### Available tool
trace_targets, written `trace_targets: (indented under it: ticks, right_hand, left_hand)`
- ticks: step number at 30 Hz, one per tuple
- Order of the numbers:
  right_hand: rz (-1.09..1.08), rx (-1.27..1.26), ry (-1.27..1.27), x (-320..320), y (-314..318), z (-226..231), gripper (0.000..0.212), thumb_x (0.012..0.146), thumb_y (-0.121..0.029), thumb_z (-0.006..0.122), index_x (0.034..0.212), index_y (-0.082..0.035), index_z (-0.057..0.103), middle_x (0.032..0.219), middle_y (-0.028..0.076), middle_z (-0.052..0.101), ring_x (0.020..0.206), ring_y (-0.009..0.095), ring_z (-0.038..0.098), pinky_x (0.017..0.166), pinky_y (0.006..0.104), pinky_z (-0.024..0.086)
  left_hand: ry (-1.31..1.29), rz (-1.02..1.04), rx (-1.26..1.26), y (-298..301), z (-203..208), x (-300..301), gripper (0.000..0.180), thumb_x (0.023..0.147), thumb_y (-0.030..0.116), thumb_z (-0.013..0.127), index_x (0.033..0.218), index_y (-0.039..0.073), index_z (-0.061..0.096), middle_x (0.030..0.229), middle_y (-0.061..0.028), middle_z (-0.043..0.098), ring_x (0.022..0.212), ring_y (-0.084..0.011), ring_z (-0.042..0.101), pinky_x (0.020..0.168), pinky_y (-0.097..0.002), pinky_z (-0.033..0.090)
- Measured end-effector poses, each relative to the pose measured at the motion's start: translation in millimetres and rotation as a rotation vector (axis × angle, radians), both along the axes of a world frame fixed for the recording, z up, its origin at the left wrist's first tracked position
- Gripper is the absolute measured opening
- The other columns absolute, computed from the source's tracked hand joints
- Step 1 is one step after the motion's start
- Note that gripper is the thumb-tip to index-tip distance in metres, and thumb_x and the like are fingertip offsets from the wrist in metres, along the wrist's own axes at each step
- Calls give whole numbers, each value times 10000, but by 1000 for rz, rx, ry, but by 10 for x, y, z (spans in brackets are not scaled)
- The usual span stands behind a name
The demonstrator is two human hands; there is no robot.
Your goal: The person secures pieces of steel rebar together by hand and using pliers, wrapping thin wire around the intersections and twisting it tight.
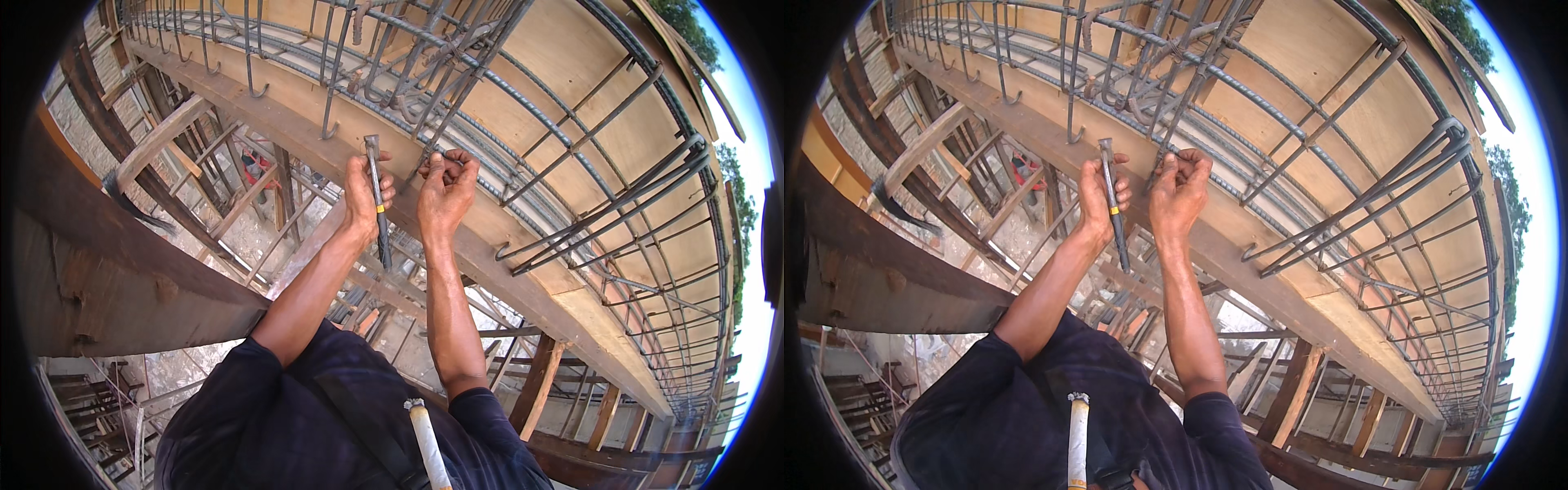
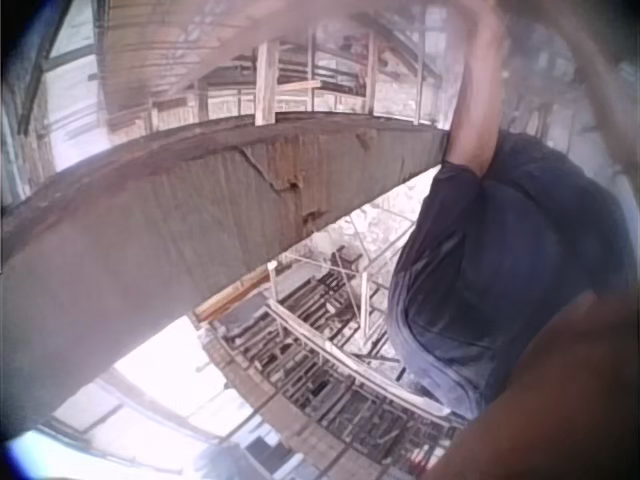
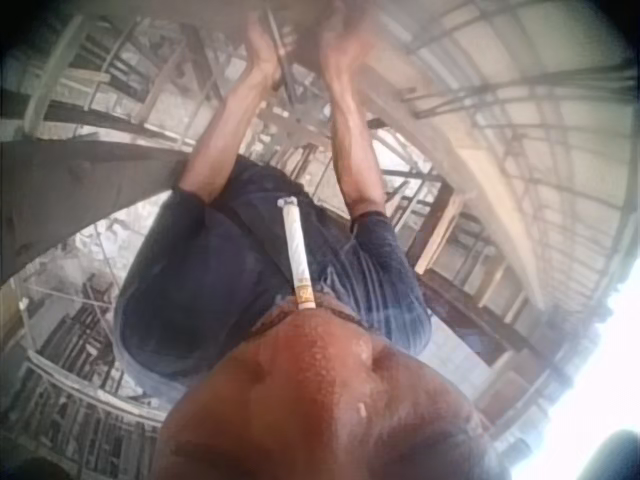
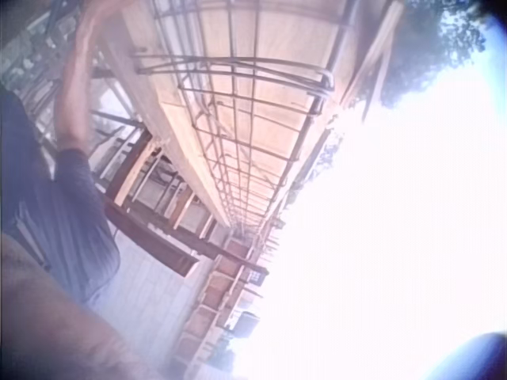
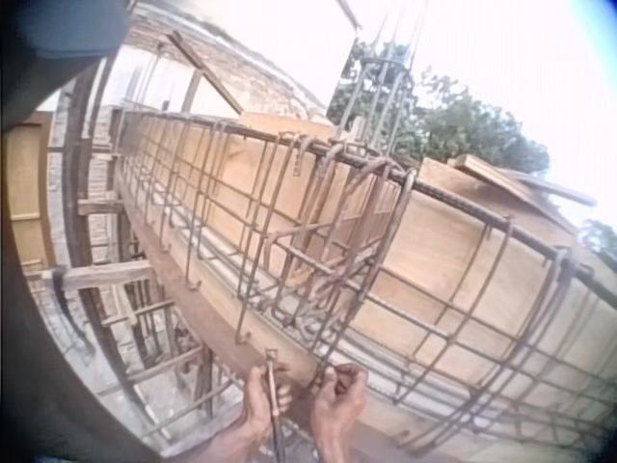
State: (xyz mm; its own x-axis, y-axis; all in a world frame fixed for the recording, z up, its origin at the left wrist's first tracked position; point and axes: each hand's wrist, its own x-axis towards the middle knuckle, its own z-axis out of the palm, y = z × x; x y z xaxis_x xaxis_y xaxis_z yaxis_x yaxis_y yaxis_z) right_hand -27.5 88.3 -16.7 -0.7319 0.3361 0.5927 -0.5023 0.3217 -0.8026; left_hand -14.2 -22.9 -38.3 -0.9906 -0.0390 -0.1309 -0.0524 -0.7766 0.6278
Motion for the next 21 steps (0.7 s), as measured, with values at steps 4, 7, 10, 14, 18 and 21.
trace_targets:
  ticks: [4,7,10,14,18,21]
  right_hand:
    - [17,-226,-152,8,-50,84,238,980,-55,649,1118,-11,459,745,105,696,701,140,685,622,280,521]
    - [139,-373,-250,114,33,161,293,991,-102,661,1176,-10,453,886,115,713,777,145,688,711,256,538]
    - [-33,-249,-157,431,4,9,329,1005,-163,657,1222,-6,467,1010,130,710,911,155,688,817,286,544]
    - [316,-50,-279,912,-2,-141,365,1006,-156,650,1300,-13,487,1140,131,679,1044,169,660,926,316,524]
    - [396,42,-316,994,114,0,419,972,-77,665,1328,-4,457,1235,180,644,1142,232,643,942,364,539]
    - [441,-153,-420,1079,182,131,409,976,-56,636,1338,-43,446,1178,125,640,1013,178,666,828,330,594]
  left_hand:
    - [8,-9,23,29,-37,-10,465,983,446,316,1126,80,564,638,24,409,508,-79,365,442,-242,268]
    - [28,-12,-19,67,-2,25,527,1003,485,292,1156,66,572,677,14,451,558,-107,423,480,-259,322]
    - [96,64,-7,76,99,79,500,1018,475,316,1152,67,572,732,2,487,626,-102,458,527,-248,366]
    - [173,116,-73,102,240,159,428,1069,404,380,1219,58,583,823,-12,542,710,-99,503,615,-252,436]
    - [203,145,-245,204,435,279,432,1084,417,451,1197,41,631,860,17,596,706,-70,511,652,-229,457]
    - [297,7,-469,166,578,405,378,1075,367,523,1119,16,659,858,0,636,706,-54,549,627,-222,471]
